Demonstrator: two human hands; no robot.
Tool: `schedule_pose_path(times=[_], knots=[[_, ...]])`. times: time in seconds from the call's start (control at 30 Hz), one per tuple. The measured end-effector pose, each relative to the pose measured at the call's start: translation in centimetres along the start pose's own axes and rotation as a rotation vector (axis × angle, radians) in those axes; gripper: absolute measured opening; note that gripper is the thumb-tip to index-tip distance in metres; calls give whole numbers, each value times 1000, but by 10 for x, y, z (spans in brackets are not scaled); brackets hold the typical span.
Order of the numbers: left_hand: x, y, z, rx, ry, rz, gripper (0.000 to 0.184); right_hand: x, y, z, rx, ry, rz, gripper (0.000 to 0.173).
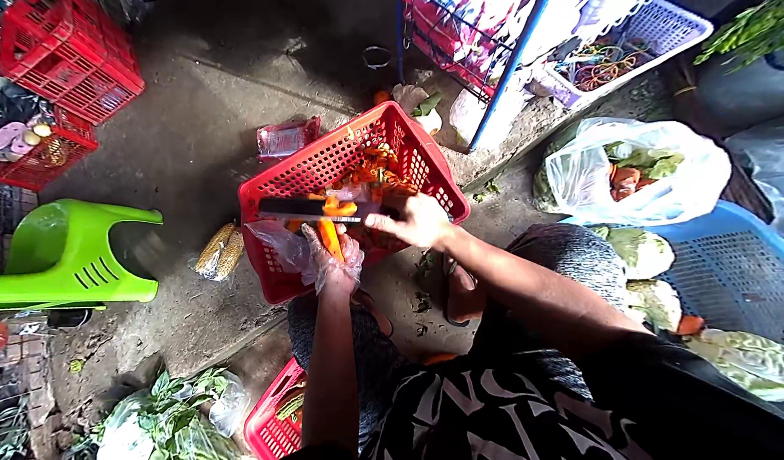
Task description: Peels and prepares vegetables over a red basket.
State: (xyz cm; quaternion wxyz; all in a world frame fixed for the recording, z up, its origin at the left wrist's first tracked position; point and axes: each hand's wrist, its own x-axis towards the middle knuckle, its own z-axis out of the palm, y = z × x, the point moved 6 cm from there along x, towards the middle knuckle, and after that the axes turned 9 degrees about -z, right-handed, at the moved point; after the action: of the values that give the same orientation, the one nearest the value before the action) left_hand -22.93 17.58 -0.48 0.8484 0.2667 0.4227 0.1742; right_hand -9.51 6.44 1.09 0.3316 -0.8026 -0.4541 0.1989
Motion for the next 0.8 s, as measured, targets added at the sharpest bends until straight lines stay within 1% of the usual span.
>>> schedule_pose_path(times=[0.03,0.07,0.1,0.13,0.17,0.2,0.27,0.37,0.43,0.53,0.57,0.63,0.7,0.8], knots=[[-5,-1,-1,44,78,36,59,-5,-11,5,-2,-10,-89,81],[-14,-2,-2,114,130,65,39,-10,-19,9,-3,-39,-153,81],[-19,-4,-3,143,162,74,25,-13,-26,12,-2,-75,-191,81],[-19,-6,-5,150,180,86,22,-14,-30,15,-7,-118,-204,80],[-17,-7,-10,139,179,96,23,-14,-31,18,-21,-146,-208,80],[-14,-8,-14,113,130,100,24,-14,-31,19,-32,-167,-202,80],[-13,-7,-19,102,83,101,26,-14,-30,20,-72,-165,-206,81],[-16,-9,-11,136,106,64,26,-14,-27,20,-148,-88,-256,82],[-15,-11,-5,141,91,0,28,-12,-20,20,-157,-69,-232,82],[-8,-13,3,109,60,-63,45,-8,-8,18,-152,-91,-124,85],[-10,-14,2,112,77,-53,42,-10,-9,16,-147,-107,-112,85],[-18,-15,-3,145,123,-9,26,-15,-17,17,-116,-155,-126,84],[-19,-15,-5,138,155,17,24,-17,-21,22,-76,-184,-129,82],[-12,-11,-3,104,104,22,31,-11,-14,25,-95,-143,-92,79]])
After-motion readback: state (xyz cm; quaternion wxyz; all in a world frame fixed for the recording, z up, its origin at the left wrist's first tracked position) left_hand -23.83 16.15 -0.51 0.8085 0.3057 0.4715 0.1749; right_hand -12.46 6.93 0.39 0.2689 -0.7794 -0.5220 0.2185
